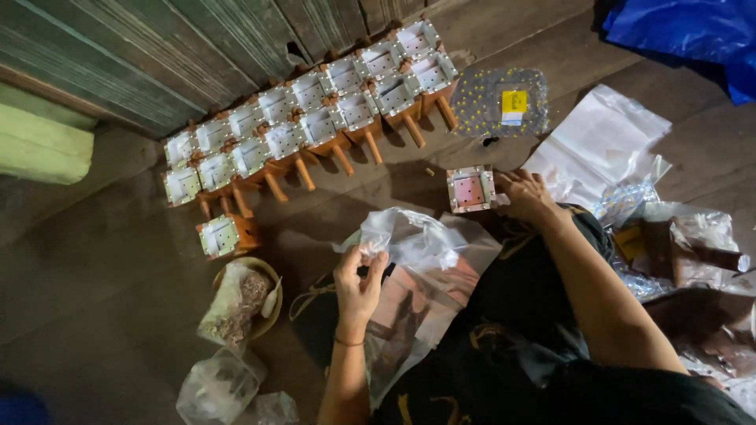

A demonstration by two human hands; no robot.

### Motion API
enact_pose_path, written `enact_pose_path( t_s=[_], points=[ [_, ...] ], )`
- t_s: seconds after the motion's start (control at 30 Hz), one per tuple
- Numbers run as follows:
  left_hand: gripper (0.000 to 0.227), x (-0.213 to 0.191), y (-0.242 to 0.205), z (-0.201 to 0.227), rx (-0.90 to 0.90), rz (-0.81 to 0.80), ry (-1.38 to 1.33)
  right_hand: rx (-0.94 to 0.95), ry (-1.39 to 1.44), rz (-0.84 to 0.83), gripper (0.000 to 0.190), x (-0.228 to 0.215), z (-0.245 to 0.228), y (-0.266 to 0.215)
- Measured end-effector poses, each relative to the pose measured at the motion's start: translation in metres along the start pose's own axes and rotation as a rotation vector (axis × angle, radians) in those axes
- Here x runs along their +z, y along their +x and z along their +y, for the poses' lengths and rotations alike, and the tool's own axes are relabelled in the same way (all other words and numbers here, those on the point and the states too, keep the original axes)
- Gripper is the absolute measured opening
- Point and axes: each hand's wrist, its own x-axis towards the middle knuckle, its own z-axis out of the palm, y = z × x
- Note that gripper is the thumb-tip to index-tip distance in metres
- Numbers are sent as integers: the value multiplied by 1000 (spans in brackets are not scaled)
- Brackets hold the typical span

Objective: The person sits on the floor and repeatedly picks up small wooden lanterns, places them into clear plastic bags, and ties the bags shut. The person handles the lanterns one at a time and places the packaged items aside.

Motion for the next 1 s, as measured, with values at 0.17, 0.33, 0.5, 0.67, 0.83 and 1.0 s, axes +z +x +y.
enact_pose_path(
  t_s=[0.17, 0.33, 0.5, 0.67, 0.83, 1.0],
  points=[
    [26, 4, -1, 24, -91, -24, -84, -125, 22, 264, 23, 79, 23, 30],
    [26, 0, -9, 16, -123, 17, -58, -20, -7, 357, 15, 32, 18, -5],
    [29, 2, -9, 12, -167, -20, -83, 66, 291, 394, 25, -87, -41, -87],
    [30, 3, -16, 11, -208, -29, -143, -233, 767, 286, 54, -139, -134, -128],
    [26, 0, -40, -37, -241, 49, -175, -480, 630, 255, 30, -42, -130, -81],
    [21, -13, -51, -55, -232, 94, -161, -495, 403, 284, 20, -22, -173, -80]
  ],
)
